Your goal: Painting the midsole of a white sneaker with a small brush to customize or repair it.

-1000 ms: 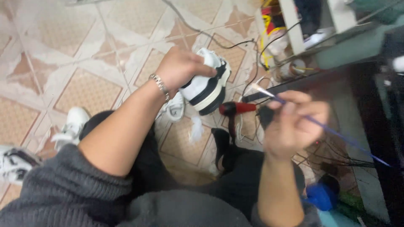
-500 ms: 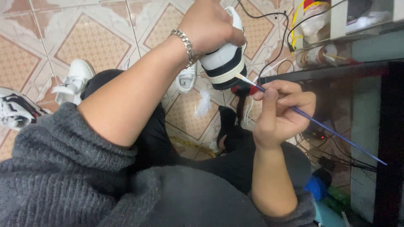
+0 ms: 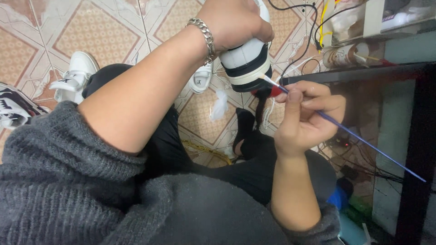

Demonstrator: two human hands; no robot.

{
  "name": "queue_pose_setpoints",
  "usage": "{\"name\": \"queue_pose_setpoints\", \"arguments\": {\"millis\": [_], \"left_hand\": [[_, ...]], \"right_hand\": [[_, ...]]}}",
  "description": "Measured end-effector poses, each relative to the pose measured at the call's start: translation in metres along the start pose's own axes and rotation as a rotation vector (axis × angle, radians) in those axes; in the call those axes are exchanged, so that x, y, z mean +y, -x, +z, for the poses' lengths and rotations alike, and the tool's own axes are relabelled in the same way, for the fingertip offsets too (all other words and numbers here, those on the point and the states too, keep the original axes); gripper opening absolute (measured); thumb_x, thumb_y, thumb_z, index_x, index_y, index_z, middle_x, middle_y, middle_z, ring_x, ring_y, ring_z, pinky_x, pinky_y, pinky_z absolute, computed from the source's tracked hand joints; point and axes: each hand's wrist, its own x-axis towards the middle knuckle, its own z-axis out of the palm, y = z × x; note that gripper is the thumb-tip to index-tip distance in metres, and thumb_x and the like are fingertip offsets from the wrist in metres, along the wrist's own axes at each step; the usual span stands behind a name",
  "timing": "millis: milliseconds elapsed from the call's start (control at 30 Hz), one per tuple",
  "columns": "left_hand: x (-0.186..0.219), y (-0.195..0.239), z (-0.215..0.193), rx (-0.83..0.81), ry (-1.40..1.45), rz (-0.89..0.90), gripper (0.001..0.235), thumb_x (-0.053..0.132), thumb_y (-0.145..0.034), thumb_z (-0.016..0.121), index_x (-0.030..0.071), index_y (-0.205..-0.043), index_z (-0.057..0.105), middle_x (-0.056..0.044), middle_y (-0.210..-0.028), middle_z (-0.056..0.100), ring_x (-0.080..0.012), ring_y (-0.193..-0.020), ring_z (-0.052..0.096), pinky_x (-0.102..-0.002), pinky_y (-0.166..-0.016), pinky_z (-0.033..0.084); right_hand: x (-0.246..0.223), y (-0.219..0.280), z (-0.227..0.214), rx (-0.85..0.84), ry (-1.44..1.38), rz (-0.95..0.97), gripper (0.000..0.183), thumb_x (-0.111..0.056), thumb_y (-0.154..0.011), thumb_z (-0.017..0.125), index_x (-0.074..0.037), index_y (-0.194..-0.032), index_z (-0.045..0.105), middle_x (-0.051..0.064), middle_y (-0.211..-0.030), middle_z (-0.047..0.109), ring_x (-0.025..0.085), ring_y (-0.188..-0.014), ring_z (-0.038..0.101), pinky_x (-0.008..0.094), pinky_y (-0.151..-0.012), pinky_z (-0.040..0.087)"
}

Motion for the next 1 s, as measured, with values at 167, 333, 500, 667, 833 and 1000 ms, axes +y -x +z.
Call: {"name": "queue_pose_setpoints", "arguments": {"millis": [167,333,500,667,833,1000], "left_hand": [[0.005,0.006,-0.001,-0.016,0.056,-0.033,0.034,0.055,-0.08,0.095,0.029,-0.081,0.073,0.015,-0.082,0.072,-0.0079,-0.074,0.067,-0.038,-0.067,0.047],[0.01,0.015,-0.003,-0.029,0.109,-0.055,0.044,0.051,-0.085,0.096,0.028,-0.077,0.06,0.014,-0.078,0.064,-0.008,-0.07,0.059,-0.038,-0.065,0.043],[0.006,0.01,0.001,-0.029,0.087,-0.025,0.049,0.051,-0.087,0.096,0.028,-0.075,0.055,0.013,-0.075,0.061,-0.0085,-0.067,0.056,-0.04,-0.062,0.04],[0.009,0.015,0.0,-0.049,0.129,-0.049,0.048,0.048,-0.09,0.097,0.027,-0.077,0.055,0.013,-0.077,0.064,-0.0079,-0.068,0.06,-0.037,-0.063,0.043],[0.013,0.02,-0.003,-0.057,0.075,-0.039,0.047,0.052,-0.09,0.095,0.029,-0.078,0.055,0.014,-0.077,0.065,-0.0074,-0.067,0.058,-0.039,-0.062,0.041],[0.01,0.016,0.001,-0.047,0.007,-0.016,0.05,0.057,-0.091,0.094,0.029,-0.078,0.055,0.015,-0.076,0.063,-0.0087,-0.067,0.057,-0.041,-0.062,0.039]], "right_hand": [[0.003,-0.002,-0.004,0.016,0.024,-0.002,0.033,0.007,-0.126,0.066,-0.011,-0.12,0.04,0.029,-0.113,0.065,0.029,-0.085,0.069,0.035,-0.081,0.067],[-0.009,-0.002,-0.004,-0.078,0.021,-0.078,0.031,-0.005,-0.127,0.073,-0.014,-0.117,0.044,0.022,-0.111,0.07,0.024,-0.077,0.071,0.028,-0.073,0.06],[-0.015,0.0,0.001,-0.061,0.035,-0.023,0.034,-0.002,-0.126,0.071,-0.011,-0.114,0.041,0.027,-0.11,0.067,0.029,-0.079,0.073,0.033,-0.076,0.065],[-0.006,-0.002,-0.003,0.012,0.057,-0.025,0.032,0.004,-0.127,0.067,-0.01,-0.12,0.039,0.029,-0.115,0.064,0.032,-0.089,0.074,0.035,-0.079,0.069],[-0.014,0.001,-0.003,-0.053,0.009,-0.074,0.033,-0.001,-0.125,0.073,-0.013,-0.117,0.044,0.024,-0.112,0.067,0.027,-0.078,0.073,0.03,-0.072,0.062],[-0.009,-0.002,-0.004,-0.066,0.036,-0.092,0.033,0.004,-0.124,0.072,-0.01,-0.115,0.043,0.025,-0.109,0.066,0.028,-0.079,0.073,0.032,-0.073,0.063]]}}
